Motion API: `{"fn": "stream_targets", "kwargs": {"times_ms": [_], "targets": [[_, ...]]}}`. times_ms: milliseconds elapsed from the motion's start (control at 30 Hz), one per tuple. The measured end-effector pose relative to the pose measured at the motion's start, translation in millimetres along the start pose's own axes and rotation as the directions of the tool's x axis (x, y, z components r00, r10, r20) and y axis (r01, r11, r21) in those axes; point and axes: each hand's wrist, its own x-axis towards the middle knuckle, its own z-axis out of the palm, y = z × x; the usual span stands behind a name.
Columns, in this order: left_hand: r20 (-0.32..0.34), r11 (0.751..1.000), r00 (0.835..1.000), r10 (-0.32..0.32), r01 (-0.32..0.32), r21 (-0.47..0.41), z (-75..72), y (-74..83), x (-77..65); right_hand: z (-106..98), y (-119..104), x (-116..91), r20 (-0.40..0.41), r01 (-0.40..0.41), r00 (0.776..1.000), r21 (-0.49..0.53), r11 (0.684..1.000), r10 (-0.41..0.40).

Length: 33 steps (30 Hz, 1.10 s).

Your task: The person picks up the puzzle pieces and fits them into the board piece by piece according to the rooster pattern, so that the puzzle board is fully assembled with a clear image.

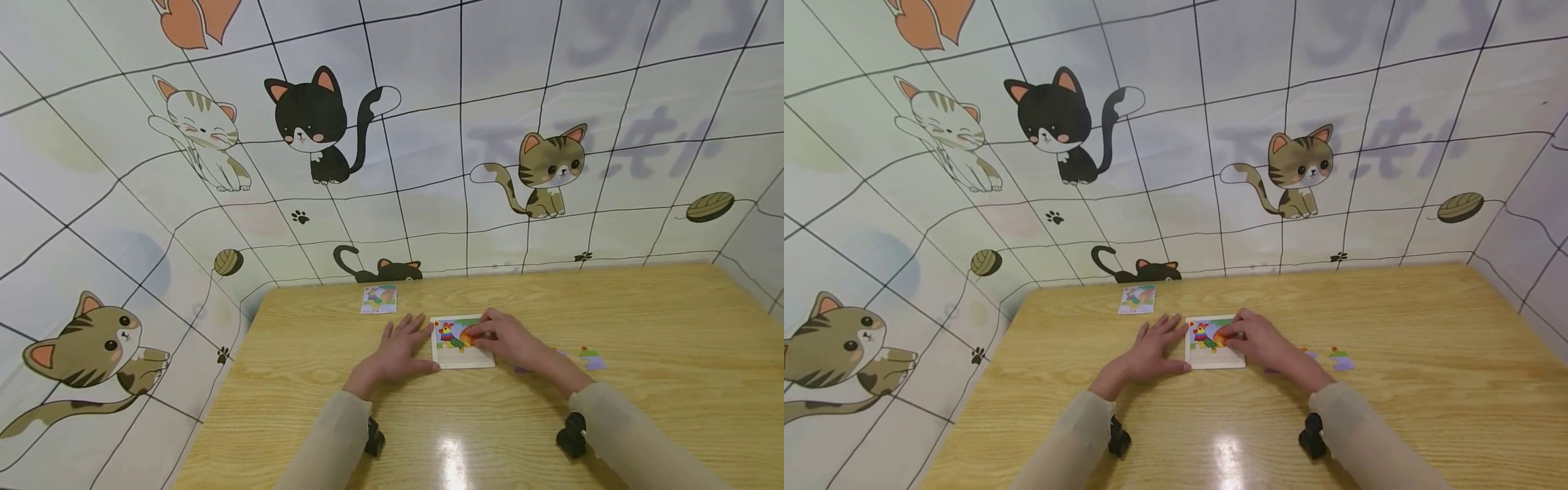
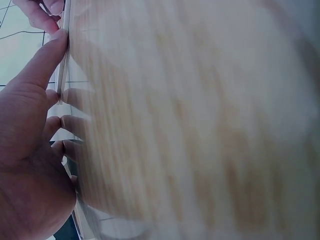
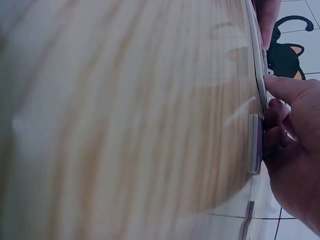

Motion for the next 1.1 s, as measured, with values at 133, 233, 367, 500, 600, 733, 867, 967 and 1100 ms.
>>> {"fn": "stream_targets", "kwargs": {"times_ms": [133, 233, 367, 500, 600, 733, 867, 967, 1100], "targets": [[-0.001, 1.0, 1.0, 0.003, -0.003, 0.002, 0.3, -1.4, 0.6, -1.1, 1.9, -0.8, 0.022, -0.003, 1.0, 0.011, 1.0, 0.003], [-0.001, 1.0, 1.0, 0.004, -0.004, 0.003, 0.1, -1.0, 0.8, -1.6, 4.0, -1.0, 0.034, -0.008, 0.999, 0.026, 1.0, 0.007], [0.0, 1.0, 1.0, 0.001, -0.001, 0.004, -0.2, -0.2, 0.8, -1.9, 5.2, -0.7, 0.049, -0.018, 0.999, 0.036, 0.999, 0.016], [0.001, 1.0, 1.0, 0.0, 0.0, 0.005, -0.1, -0.1, 1.1, -5.0, 1.8, -0.8, 0.077, -0.039, 0.996, 0.041, 0.998, 0.036], [0.002, 1.0, 1.0, 0.003, -0.003, 0.007, 0.5, -0.9, 1.3, -11.5, -3.8, -2.6, 0.101, -0.065, 0.993, 0.06, 0.996, 0.059], [0.003, 1.0, 1.0, 0.009, -0.009, 0.019, 2.3, -1.6, 2.2, -26.7, -8.6, -11.7, 0.112, -0.103, 0.989, 0.075, 0.992, 0.094], [0.008, 1.0, 1.0, 0.007, -0.007, 0.022, 3.1, -1.5, 1.9, -40.8, -3.4, -24.3, 0.105, -0.138, 0.986, 0.046, 0.989, 0.133], [0.003, 1.0, 1.0, 0.008, -0.008, 0.013, 2.8, -1.1, 1.0, -47.7, 5.0, -34.0, 0.097, -0.135, 0.986, 0.0, 0.991, 0.134], [-0.008, 1.0, 1.0, 0.013, -0.013, 0.001, 2.5, -1.3, 0.3, -53.5, 11.9, -48.1, 0.097, -0.12, 0.988, -0.038, 0.992, 0.123]]}}
